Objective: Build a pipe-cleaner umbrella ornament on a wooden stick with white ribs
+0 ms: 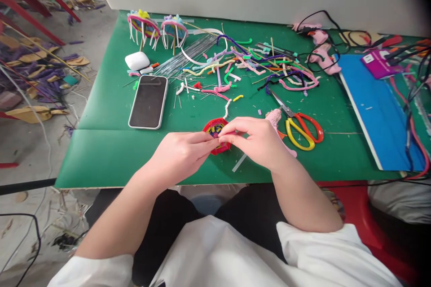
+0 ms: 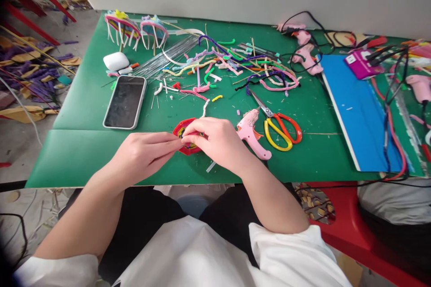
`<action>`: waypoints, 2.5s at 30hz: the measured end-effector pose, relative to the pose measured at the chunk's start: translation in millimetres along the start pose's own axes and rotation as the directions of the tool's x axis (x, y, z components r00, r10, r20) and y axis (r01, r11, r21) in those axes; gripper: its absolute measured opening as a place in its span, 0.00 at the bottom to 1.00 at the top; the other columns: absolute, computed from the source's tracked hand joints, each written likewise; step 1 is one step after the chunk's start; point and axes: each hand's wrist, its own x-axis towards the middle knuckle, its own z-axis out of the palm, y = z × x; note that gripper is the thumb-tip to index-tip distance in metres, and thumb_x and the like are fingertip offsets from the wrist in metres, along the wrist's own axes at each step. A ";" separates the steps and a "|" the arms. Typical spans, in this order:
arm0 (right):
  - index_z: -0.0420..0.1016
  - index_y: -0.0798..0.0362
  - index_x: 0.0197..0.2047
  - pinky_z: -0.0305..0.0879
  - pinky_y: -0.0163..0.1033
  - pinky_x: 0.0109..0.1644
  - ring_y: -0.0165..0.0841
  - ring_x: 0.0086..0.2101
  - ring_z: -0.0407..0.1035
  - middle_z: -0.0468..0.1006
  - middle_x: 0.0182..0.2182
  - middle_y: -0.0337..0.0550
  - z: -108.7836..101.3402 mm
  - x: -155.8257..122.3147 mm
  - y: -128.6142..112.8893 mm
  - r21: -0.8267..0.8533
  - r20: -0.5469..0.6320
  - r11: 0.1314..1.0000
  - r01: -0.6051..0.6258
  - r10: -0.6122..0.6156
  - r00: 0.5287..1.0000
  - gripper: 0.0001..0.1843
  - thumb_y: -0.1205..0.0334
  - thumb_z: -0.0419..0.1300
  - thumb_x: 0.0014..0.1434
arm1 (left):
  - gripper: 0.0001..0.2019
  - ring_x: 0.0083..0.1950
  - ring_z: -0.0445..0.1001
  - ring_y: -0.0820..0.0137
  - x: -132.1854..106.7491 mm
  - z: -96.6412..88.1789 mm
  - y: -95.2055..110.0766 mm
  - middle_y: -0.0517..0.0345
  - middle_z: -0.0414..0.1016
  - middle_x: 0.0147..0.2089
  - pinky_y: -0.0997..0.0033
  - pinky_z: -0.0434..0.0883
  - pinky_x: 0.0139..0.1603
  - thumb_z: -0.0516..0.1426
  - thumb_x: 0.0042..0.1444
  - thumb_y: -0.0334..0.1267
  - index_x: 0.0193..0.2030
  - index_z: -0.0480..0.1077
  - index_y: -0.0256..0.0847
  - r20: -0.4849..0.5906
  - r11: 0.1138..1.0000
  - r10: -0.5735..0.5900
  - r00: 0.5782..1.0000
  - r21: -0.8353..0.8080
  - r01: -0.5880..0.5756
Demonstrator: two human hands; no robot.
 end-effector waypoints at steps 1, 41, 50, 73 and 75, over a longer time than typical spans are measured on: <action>0.79 0.52 0.31 0.68 0.34 0.34 0.29 0.28 0.72 0.80 0.29 0.37 -0.6 0.3 1.4 0.084 0.026 0.993 -0.080 0.078 0.997 0.04 0.67 0.64 0.57 | 0.11 0.34 0.79 0.74 0.1 -1.6 -0.6 0.55 0.81 0.39 0.79 0.73 0.33 0.54 0.61 0.28 0.46 0.76 0.38 -0.004 1.000 0.013 1.000 -0.028 -0.013; 0.77 0.53 0.38 0.72 0.37 0.39 0.34 0.34 0.76 0.82 0.32 0.45 23.5 -5.8 -9.7 -0.403 -0.314 0.901 0.159 -0.299 0.901 0.08 0.68 0.56 0.64 | 0.09 0.26 0.77 0.78 5.5 28.1 14.5 0.59 0.82 0.39 0.82 0.73 0.22 0.58 0.60 0.36 0.45 0.78 0.43 -0.278 0.761 -0.606 0.746 -0.475 0.441; 0.78 0.49 0.35 0.73 0.40 0.43 0.36 0.38 0.75 0.81 0.32 0.43 15.1 -5.1 -9.4 -0.659 -0.130 0.692 0.295 -0.490 0.862 0.12 0.72 0.55 0.63 | 0.09 0.24 0.75 0.78 6.9 24.2 17.7 0.60 0.82 0.35 0.81 0.72 0.23 0.58 0.58 0.35 0.43 0.79 0.42 -0.219 0.752 -0.637 0.739 -0.385 0.534; 0.77 0.56 0.28 0.74 0.34 0.33 0.27 0.25 0.73 0.78 0.24 0.36 -4.6 9.4 6.0 0.626 0.439 0.578 -0.524 0.294 0.849 0.06 0.66 0.70 0.47 | 0.07 0.30 0.77 0.75 2.5 -5.5 -0.7 0.60 0.82 0.36 0.76 0.73 0.33 0.57 0.61 0.33 0.43 0.75 0.44 -0.079 0.996 0.083 0.993 -0.036 -0.086; 0.77 0.57 0.28 0.74 0.33 0.31 0.27 0.25 0.74 0.78 0.23 0.36 -6.7 11.0 7.1 0.662 0.520 0.476 -0.579 0.266 0.812 0.06 0.67 0.69 0.46 | 0.06 0.30 0.77 0.75 2.8 -5.6 -0.1 0.61 0.82 0.35 0.76 0.73 0.34 0.57 0.61 0.34 0.43 0.74 0.45 -0.081 0.993 0.082 0.993 -0.082 -0.089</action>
